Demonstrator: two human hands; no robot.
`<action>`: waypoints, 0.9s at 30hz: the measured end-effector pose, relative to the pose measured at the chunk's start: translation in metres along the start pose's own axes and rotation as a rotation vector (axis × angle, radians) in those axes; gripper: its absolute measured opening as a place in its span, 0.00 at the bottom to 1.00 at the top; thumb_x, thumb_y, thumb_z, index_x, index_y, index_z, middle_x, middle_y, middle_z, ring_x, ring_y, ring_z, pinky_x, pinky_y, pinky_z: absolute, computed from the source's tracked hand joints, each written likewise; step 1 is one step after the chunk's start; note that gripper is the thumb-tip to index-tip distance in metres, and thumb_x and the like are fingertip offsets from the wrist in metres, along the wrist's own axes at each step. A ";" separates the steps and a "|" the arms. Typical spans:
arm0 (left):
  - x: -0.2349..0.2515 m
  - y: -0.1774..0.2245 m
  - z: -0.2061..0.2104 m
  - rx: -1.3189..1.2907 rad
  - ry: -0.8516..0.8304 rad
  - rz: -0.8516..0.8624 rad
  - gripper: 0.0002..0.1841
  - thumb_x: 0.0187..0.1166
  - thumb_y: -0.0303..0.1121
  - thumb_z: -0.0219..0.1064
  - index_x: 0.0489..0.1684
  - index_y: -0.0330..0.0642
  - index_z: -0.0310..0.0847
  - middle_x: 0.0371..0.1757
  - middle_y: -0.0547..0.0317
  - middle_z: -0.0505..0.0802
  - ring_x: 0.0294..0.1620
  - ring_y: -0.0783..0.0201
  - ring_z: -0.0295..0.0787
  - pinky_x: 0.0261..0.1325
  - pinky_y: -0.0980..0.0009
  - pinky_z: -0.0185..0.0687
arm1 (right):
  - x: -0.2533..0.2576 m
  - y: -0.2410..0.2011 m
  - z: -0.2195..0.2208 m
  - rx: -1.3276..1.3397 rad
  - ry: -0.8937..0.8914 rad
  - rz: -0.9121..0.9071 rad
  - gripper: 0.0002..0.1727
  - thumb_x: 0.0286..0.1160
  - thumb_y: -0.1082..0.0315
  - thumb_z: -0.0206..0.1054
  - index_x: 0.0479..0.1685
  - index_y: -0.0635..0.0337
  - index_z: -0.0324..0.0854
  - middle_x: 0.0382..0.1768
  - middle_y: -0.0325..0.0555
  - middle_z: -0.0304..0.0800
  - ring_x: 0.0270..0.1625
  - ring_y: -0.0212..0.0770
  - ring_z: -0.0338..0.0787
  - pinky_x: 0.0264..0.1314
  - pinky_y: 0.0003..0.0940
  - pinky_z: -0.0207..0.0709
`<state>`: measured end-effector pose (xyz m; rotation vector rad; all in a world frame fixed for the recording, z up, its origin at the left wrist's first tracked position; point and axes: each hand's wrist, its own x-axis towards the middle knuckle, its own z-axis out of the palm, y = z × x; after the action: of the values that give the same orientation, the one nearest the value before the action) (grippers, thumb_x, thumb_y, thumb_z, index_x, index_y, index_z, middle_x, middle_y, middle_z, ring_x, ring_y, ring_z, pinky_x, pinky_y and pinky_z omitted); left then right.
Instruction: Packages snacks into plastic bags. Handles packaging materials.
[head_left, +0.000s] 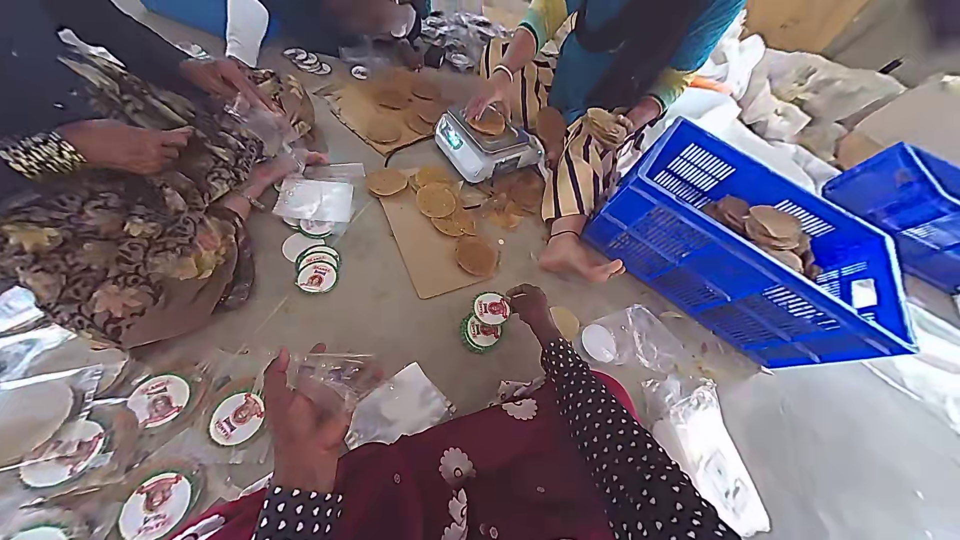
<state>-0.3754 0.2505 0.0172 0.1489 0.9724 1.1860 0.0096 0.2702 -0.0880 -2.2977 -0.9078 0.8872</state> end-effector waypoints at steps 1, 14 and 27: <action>0.000 -0.001 0.000 0.006 0.000 0.006 0.26 0.91 0.59 0.39 0.61 0.49 0.70 0.39 0.51 0.91 0.36 0.48 0.94 0.35 0.44 0.92 | 0.000 -0.006 -0.001 0.046 0.010 0.003 0.14 0.78 0.69 0.71 0.60 0.61 0.85 0.44 0.53 0.94 0.42 0.46 0.91 0.47 0.46 0.81; 0.014 -0.007 -0.003 0.042 0.037 0.013 0.25 0.91 0.59 0.40 0.63 0.49 0.70 0.44 0.51 0.93 0.41 0.46 0.96 0.35 0.43 0.92 | -0.004 -0.040 -0.014 0.490 -0.150 -0.118 0.11 0.84 0.71 0.66 0.53 0.71 0.85 0.38 0.49 0.91 0.35 0.34 0.90 0.43 0.31 0.87; 0.009 -0.005 -0.002 0.010 0.028 -0.010 0.25 0.91 0.59 0.40 0.62 0.50 0.70 0.41 0.53 0.93 0.38 0.49 0.95 0.32 0.47 0.93 | 0.007 -0.006 -0.012 -0.182 -0.173 -0.104 0.17 0.67 0.55 0.81 0.39 0.61 0.92 0.33 0.48 0.91 0.34 0.41 0.84 0.43 0.47 0.77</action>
<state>-0.3728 0.2547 0.0080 0.1355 1.0026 1.1771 0.0198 0.2772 -0.0792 -2.3260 -1.2159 1.0071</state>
